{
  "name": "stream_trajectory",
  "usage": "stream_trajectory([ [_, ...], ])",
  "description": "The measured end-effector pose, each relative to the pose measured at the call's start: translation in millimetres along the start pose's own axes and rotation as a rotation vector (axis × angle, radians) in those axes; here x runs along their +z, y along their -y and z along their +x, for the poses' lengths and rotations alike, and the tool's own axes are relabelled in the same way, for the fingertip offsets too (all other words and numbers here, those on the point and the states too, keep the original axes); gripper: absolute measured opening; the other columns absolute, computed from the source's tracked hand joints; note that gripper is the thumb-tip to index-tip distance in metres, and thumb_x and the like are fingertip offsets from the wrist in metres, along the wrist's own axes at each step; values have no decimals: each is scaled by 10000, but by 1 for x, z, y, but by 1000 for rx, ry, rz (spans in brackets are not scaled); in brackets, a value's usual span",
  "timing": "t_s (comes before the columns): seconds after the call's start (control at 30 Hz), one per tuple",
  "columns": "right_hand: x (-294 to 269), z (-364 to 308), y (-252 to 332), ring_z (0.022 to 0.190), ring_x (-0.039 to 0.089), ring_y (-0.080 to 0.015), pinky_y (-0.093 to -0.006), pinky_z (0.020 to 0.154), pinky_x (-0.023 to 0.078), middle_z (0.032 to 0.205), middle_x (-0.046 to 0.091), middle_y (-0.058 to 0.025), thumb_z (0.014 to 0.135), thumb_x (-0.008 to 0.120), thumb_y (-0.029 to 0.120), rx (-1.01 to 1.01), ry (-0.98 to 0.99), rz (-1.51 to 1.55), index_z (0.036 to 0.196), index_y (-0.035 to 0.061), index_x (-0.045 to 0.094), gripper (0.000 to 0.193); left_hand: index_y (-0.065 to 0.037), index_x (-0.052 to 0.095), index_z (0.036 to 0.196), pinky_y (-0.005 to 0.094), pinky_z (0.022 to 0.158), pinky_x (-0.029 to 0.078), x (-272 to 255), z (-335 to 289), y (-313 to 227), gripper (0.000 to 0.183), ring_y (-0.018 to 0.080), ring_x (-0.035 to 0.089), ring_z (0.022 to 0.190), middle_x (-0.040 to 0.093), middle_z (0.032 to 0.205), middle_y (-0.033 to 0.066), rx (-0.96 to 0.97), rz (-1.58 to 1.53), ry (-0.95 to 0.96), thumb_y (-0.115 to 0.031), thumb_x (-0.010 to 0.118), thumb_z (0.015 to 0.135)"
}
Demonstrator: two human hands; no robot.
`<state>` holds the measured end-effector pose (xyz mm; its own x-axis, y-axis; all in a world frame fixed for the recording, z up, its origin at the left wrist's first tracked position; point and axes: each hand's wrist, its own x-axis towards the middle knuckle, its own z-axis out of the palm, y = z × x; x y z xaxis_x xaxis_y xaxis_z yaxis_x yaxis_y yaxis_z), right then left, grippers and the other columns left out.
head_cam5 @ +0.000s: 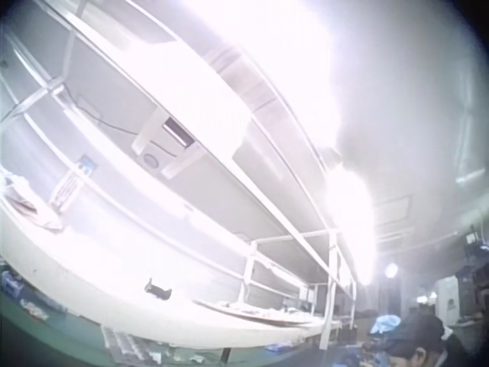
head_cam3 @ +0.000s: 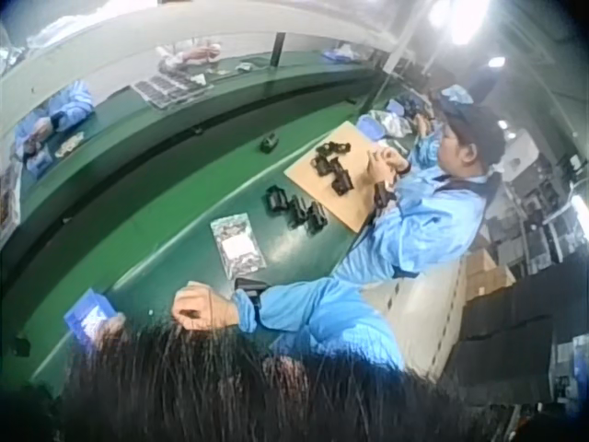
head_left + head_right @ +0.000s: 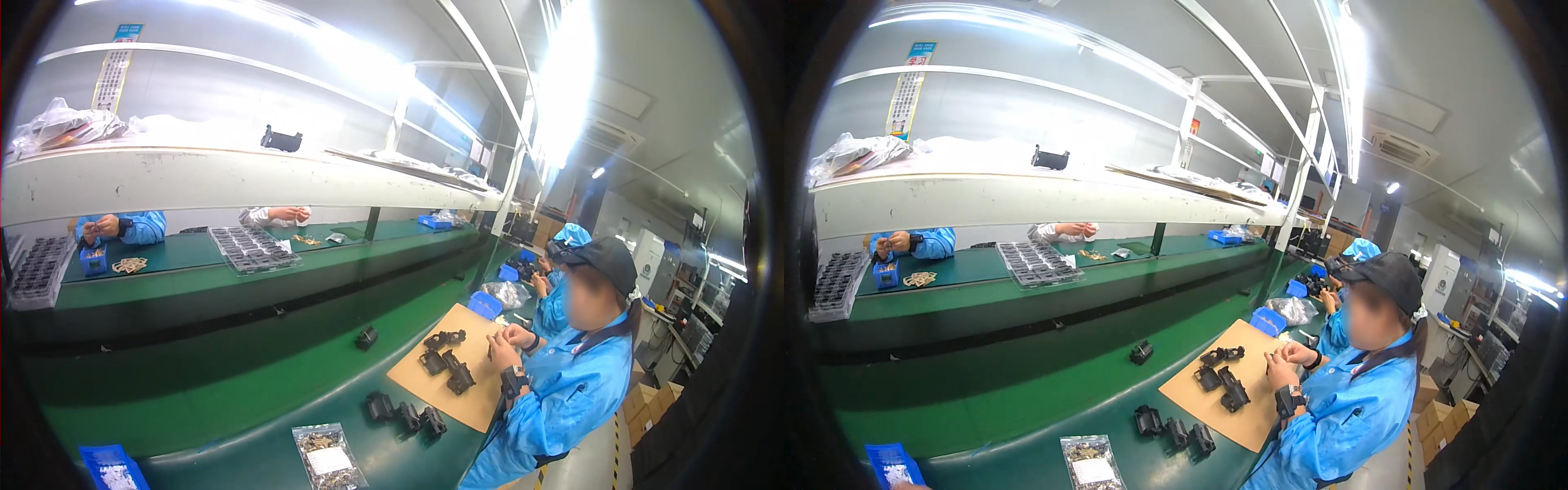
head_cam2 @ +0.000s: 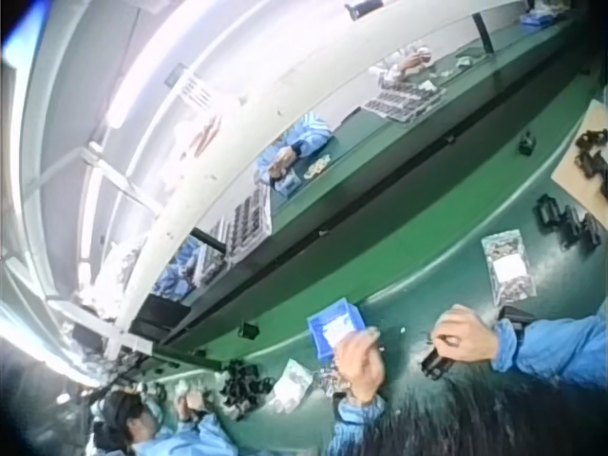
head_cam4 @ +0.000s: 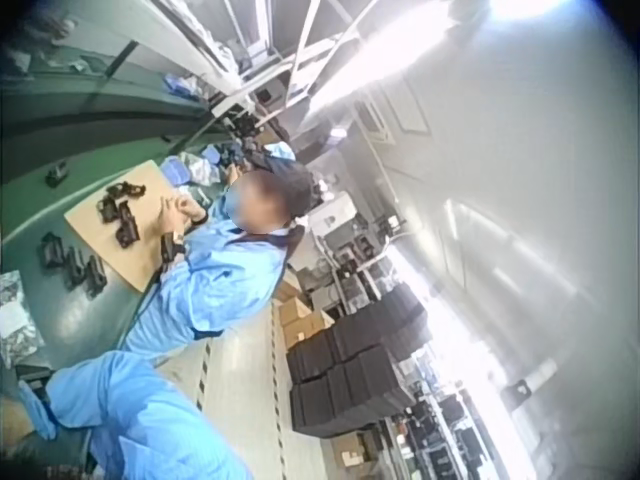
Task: Assembling small electronic components and connecting wires at a factory workstation.
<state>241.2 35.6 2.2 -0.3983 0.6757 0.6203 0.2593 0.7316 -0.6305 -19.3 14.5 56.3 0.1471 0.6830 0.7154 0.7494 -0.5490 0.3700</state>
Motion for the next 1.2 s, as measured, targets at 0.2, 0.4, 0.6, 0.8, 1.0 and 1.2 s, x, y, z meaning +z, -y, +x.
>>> stream_trajectory([
  [0.2, 16, -8, -5, 922, 650, -263, -429, 851, 464, 984, 669, -38, 877, 750, 241, -133, 175, -105, 989, 121, 695, 173, -29, 754, 1130, 330, 724, 555, 24, -32, -54, 287, 207, 686, 785, 746, 919, 115, -440, -432, 275, -105, 870, 880],
  [0.4, 14, -7, -13, 988, 634, -262, -435, 902, 435, 994, 649, -47, 888, 738, 292, -38, 236, -125, 1026, 134, 696, 214, -15, 789, 1005, 285, 624, 482, 36, -35, -33, 144, 118, 578, 677, 725, 806, 78, -551, -431, 331, -120, 847, 926],
  [0.6, 13, -4, -5, 957, 647, -317, -449, 883, 472, 985, 672, -62, 941, 724, 252, 33, 85, 1, 1015, 128, 685, 150, -18, 790, 1008, 277, 620, 469, 36, -39, -30, 110, 110, 566, 676, 722, 803, 64, -531, -453, 350, -103, 821, 946],
  [0.8, 1, 7, 22, 833, 745, -220, -350, 747, 573, 917, 754, -110, 1018, 732, 244, 354, 257, 383, 1063, 43, 712, 207, -37, 786, 1102, 273, 668, 476, 37, -65, -18, 149, 122, 581, 739, 761, 954, 79, -625, -513, 360, -117, 793, 976],
  [1.0, -35, 17, 0, 929, 766, -220, -347, 842, 591, 973, 804, -96, 904, 843, 49, 326, 445, 553, 950, 29, 809, 60, -55, 713, 957, 420, 854, 513, 19, -6, -44, 140, 289, 656, 1019, 683, 1100, 123, -315, -544, 105, -78, 819, 869],
  [1.2, -65, 39, -25, 922, 747, -225, -362, 840, 560, 962, 819, -50, 860, 897, 86, 182, 580, 574, 1009, 51, 848, 161, -103, 677, 1295, 400, 966, 423, 29, -16, -7, 731, 277, 595, 1193, 666, 1130, 65, -83, -374, 614, -577, 893, 783],
])
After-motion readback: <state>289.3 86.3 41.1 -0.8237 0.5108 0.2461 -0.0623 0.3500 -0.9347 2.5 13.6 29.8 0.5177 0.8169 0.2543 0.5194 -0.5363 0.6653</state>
